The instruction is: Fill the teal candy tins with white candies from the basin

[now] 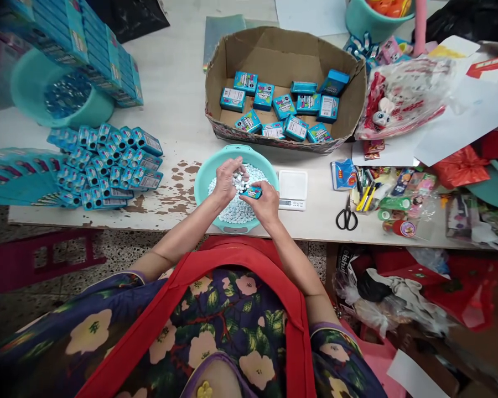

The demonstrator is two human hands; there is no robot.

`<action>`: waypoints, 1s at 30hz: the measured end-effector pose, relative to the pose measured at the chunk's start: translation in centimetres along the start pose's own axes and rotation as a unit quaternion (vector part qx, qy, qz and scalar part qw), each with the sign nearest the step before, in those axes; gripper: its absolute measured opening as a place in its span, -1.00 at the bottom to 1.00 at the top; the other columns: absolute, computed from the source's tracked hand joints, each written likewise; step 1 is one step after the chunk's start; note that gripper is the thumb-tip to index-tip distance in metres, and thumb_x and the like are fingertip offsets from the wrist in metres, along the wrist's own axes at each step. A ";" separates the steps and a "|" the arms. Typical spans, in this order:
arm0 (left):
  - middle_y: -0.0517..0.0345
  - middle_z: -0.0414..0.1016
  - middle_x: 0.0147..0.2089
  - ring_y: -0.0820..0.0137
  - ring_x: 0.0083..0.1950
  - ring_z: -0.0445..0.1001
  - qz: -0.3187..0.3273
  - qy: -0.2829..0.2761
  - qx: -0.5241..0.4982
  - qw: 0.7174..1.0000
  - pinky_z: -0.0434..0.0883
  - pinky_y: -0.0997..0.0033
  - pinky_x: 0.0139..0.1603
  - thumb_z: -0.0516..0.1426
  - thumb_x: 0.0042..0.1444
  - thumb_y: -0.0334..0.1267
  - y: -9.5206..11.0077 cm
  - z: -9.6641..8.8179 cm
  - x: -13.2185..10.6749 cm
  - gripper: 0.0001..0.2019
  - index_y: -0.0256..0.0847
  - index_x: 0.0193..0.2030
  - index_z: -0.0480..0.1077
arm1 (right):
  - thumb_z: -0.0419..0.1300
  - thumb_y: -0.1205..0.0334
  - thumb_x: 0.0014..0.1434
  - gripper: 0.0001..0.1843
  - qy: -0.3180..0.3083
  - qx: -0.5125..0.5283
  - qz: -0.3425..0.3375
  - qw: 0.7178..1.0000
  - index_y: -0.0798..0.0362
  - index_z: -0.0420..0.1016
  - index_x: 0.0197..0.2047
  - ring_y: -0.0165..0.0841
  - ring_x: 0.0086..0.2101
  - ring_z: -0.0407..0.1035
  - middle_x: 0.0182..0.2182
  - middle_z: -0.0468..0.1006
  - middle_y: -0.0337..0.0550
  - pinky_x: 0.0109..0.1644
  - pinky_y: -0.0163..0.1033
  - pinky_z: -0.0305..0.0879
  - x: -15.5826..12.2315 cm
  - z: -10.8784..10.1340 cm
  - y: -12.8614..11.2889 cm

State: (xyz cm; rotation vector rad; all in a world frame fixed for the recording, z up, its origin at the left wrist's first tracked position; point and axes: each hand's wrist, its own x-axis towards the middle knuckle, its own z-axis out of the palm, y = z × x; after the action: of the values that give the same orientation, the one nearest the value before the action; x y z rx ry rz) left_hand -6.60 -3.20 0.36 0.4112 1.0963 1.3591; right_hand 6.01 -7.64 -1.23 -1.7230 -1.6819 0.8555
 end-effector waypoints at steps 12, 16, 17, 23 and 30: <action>0.32 0.29 -0.59 0.55 -0.60 0.37 0.038 -0.015 0.037 0.998 0.33 0.53 -0.58 0.31 -0.05 0.02 0.6 -0.3 0.6 -0.58 -0.19 -0.53 0.20 | 0.39 -0.09 -0.07 -0.56 -0.010 0.034 0.013 0.999 -0.03 0.49 -0.19 -0.16 -0.22 0.47 -0.23 0.61 -0.16 -0.09 -0.07 0.32 0.7 0.8 0.0; 0.35 0.21 -0.62 0.56 -0.58 0.37 0.061 0.004 0.049 0.997 0.37 0.53 -0.51 0.29 -0.02 0.06 1.0 -0.1 0.4 -0.54 -0.18 -0.55 0.16 | 0.40 -0.09 -0.07 -0.56 -0.012 0.048 -0.002 0.999 -0.04 0.49 -0.18 -0.16 -0.18 0.47 -0.21 0.61 -0.17 -0.05 -0.06 0.32 0.5 0.8 -0.2; 0.35 0.21 -0.63 0.55 -0.58 0.38 0.063 0.004 0.052 0.997 0.36 0.53 -0.51 0.29 -0.02 0.07 1.1 0.0 0.3 -0.54 -0.18 -0.54 0.16 | 0.40 -0.09 -0.07 -0.56 -0.013 0.051 -0.003 0.999 -0.04 0.49 -0.18 -0.16 -0.17 0.47 -0.21 0.62 -0.17 -0.04 -0.06 0.31 0.5 0.7 -0.3; 0.34 0.22 -0.70 0.50 -0.62 0.40 0.047 -0.021 0.071 0.996 0.33 0.51 -0.55 0.19 0.06 0.20 1.0 0.3 -0.2 -0.54 -0.19 -0.49 0.29 | 0.37 -0.13 -0.06 -0.56 -0.003 0.074 0.000 0.997 -0.03 0.50 -0.19 -0.14 -0.16 0.48 -0.23 0.62 -0.16 -0.02 -0.05 0.32 0.2 0.5 -0.3; 0.33 0.25 -0.69 0.51 -0.65 0.35 0.039 -0.029 0.067 0.997 0.33 0.49 -0.56 0.17 0.10 0.18 1.0 0.8 -1.3 -0.59 -0.17 -0.40 0.34 | 0.37 -0.10 -0.03 -0.58 0.015 0.085 0.008 0.996 -0.03 0.50 -0.17 -0.16 -0.15 0.48 -0.21 0.62 -0.16 -0.02 -0.06 0.33 -0.3 0.5 0.0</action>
State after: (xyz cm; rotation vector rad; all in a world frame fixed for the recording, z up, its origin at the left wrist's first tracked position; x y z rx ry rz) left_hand -6.32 -3.84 2.06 0.5937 1.1359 1.3381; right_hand 5.63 -7.94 -1.48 -1.6273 -1.5308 0.9472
